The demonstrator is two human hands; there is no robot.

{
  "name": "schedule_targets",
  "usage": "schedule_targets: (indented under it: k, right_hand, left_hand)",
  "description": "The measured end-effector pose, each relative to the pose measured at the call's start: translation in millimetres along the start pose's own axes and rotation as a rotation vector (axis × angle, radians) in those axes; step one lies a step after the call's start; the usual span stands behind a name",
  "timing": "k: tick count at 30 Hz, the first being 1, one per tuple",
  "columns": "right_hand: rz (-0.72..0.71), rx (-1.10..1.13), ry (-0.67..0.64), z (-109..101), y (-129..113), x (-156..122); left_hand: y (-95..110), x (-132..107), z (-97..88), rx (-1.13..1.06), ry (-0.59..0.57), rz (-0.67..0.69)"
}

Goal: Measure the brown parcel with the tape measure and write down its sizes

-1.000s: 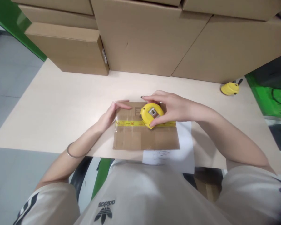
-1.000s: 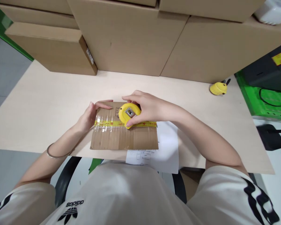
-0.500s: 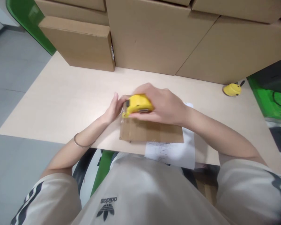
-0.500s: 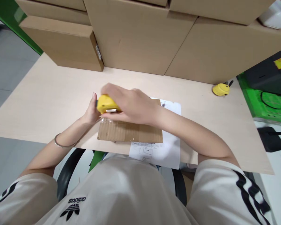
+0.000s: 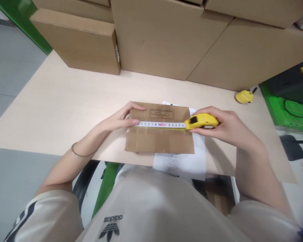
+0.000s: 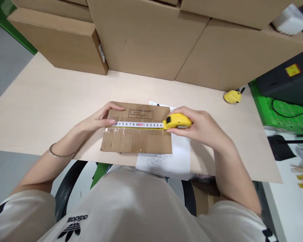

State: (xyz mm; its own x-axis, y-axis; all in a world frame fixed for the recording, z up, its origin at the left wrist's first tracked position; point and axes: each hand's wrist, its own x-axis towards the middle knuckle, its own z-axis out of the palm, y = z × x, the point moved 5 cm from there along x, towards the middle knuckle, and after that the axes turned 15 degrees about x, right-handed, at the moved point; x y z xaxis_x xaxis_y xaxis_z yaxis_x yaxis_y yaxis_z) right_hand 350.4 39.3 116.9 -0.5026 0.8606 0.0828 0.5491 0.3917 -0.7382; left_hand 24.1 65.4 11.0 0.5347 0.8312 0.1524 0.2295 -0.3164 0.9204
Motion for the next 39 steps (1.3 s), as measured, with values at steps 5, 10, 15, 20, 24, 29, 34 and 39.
schedule_targets:
  k: [5, 10, 15, 20, 24, 29, 34, 39]
  right_hand:
    - [0.032, 0.008, 0.163, -19, 30, -30]
    - [0.029, -0.097, 0.068, -16, 10, -24]
    - [-0.059, -0.193, -0.075, 13, -36, 23]
    - [-0.454, -0.249, -0.357, 97, -82, 86]
    - [-0.602, -0.194, -0.368, 92, -90, 91]
    - [-0.457, 0.108, -0.295, 27, -67, 42]
    - [-0.407, 0.114, -0.493, 28, -55, 1]
    - [-0.451, 0.12, -0.564, 40, -55, 7]
  left_hand:
    - [4, -2, 1.2, 0.019, 0.02, -0.056]
    - [3, -4, -1.9, 0.049, 0.031, -0.08]
    - [1, 0, -0.5, 0.012, 0.042, -0.057]
    - [-5, 10, 0.1, -0.127, 0.117, -0.174]
    - [12, 8, -12.4, 0.1, 0.239, -0.149]
    - [98, -20, 12.8, 0.738, 0.227, 0.134]
    - [139, -39, 84.2, 0.856, -0.003, 0.342]
    - [118, -39, 103.6, 0.921, -0.041, 0.34]
